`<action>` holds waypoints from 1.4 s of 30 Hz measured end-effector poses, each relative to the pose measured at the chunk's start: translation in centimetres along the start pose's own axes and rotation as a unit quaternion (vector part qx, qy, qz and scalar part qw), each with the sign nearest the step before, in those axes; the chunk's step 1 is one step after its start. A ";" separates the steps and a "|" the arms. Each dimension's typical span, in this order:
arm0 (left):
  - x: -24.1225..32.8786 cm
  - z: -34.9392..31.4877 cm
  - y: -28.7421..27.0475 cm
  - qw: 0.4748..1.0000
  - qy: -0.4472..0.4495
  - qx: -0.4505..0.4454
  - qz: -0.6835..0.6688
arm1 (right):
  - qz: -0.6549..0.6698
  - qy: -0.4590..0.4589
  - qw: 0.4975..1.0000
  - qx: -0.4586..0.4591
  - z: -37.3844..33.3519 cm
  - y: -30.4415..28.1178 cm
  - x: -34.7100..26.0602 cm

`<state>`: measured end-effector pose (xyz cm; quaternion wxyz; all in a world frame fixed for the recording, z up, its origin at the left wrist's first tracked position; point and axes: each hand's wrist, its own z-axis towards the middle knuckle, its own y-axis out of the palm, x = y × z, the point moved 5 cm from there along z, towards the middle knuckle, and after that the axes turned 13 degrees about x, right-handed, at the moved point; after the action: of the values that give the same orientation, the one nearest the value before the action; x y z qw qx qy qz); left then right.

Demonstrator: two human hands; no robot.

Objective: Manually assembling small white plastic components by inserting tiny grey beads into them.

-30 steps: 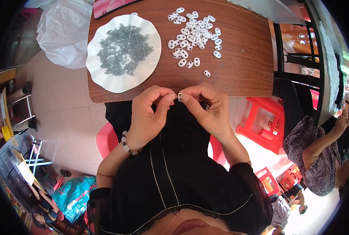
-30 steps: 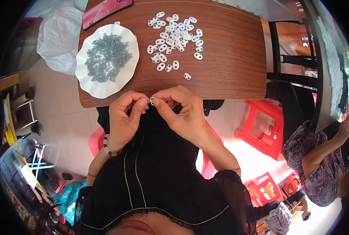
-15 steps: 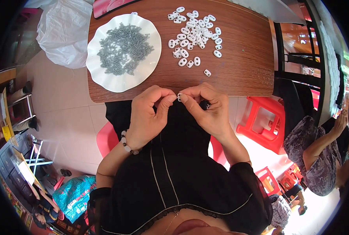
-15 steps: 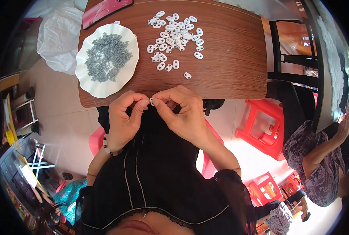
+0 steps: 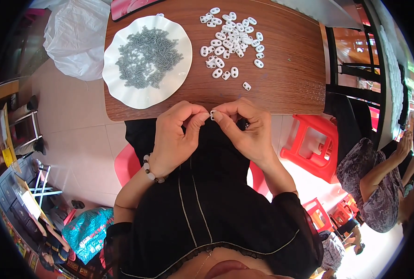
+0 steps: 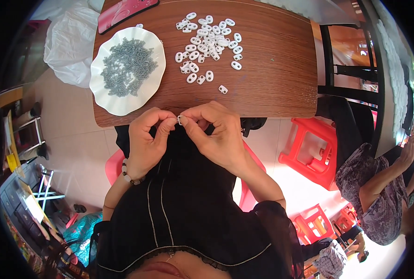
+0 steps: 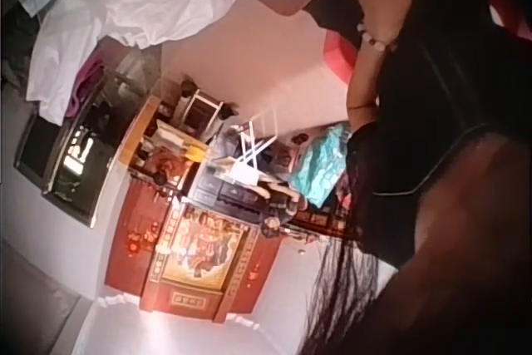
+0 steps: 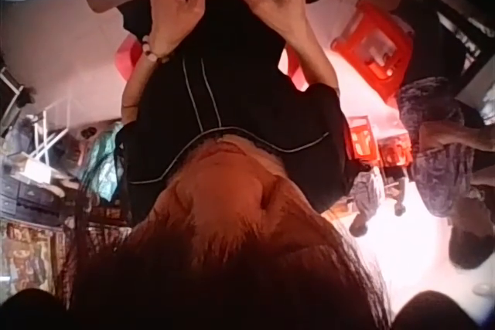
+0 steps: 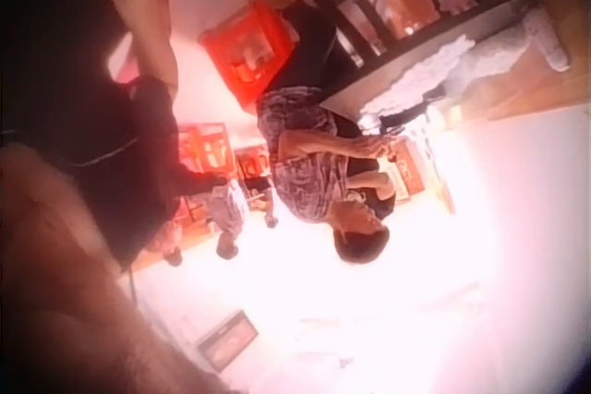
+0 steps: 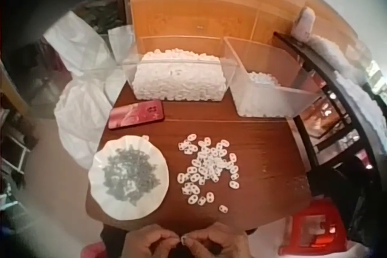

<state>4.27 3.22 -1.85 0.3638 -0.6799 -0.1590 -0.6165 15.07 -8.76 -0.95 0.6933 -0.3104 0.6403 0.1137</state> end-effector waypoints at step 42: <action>-1.0 0.1 -0.1 0.993 -0.067 -0.025 -0.091 | 0.085 0.108 0.990 -0.040 -0.2 0.7 1.5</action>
<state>4.05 3.56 -2.77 0.2781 -0.7112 -0.2287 -0.6038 14.77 -8.64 -2.56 0.5947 -0.2928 0.7305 0.1641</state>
